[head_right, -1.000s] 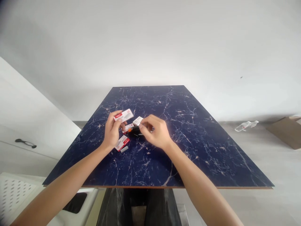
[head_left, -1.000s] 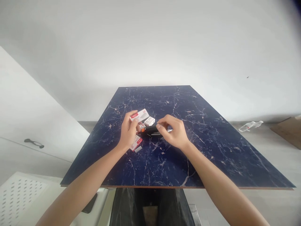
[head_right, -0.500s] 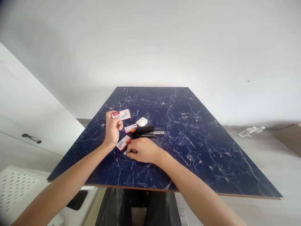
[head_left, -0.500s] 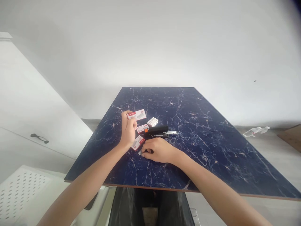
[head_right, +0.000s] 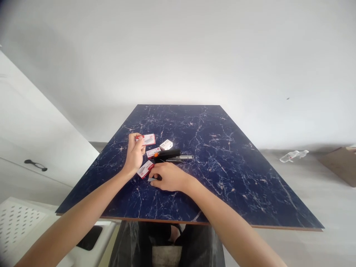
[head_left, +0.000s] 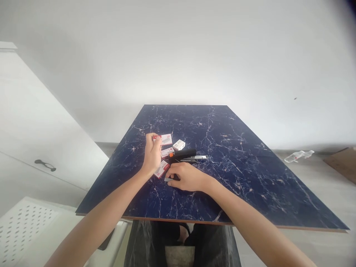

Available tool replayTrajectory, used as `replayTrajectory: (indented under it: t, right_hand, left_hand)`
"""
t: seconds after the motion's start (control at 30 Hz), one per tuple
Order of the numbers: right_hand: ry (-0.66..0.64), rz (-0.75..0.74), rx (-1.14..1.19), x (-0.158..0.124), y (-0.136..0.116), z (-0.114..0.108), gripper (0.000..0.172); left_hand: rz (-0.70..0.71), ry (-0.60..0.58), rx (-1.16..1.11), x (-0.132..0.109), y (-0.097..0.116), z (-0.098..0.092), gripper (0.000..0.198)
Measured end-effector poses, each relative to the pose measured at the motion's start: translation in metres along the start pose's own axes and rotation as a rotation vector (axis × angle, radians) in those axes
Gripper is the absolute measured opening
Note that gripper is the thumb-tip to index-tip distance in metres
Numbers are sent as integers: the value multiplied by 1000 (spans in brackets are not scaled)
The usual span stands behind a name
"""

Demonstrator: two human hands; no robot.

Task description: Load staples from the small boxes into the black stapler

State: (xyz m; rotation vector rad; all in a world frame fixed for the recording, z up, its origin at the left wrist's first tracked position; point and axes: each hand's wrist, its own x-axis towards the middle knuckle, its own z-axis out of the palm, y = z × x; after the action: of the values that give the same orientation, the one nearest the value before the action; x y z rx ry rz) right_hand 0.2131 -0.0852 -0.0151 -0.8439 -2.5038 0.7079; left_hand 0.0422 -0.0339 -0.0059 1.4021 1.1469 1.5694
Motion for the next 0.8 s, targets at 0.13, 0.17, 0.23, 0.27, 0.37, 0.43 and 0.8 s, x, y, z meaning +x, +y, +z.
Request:
replayTrajectory:
  t: [0.13, 0.17, 0.23, 0.27, 0.37, 0.43, 0.8]
  right_hand:
    - [-4, -16, 30, 0, -1, -2, 7]
    - [-6, -23, 35, 0, -2, -2, 6]
    - [-17, -20, 44, 0, -3, -3, 8]
    - [-28, -6, 47, 0, -4, -4, 12]
    - [-79, 57, 54, -2, -5, -9, 24]
    - [-122, 79, 56, -5, -6, -14, 27]
    - [-244, 104, 76, -19, -2, -40, 9]
  left_hand:
    - [-32, -23, -51, -1, 5, 0, 13]
    - [-26, -15, -42, -1, 6, 0, 12]
    - [-12, 19, -26, 0, 6, -1, 12]
    - [-3, 38, -17, 1, 5, -1, 12]
    - [28, 63, 24, 3, 1, -3, 17]
    - [62, 69, 91, 3, 0, -3, 19]
    - [195, -171, 396, -15, 5, 5, 19]
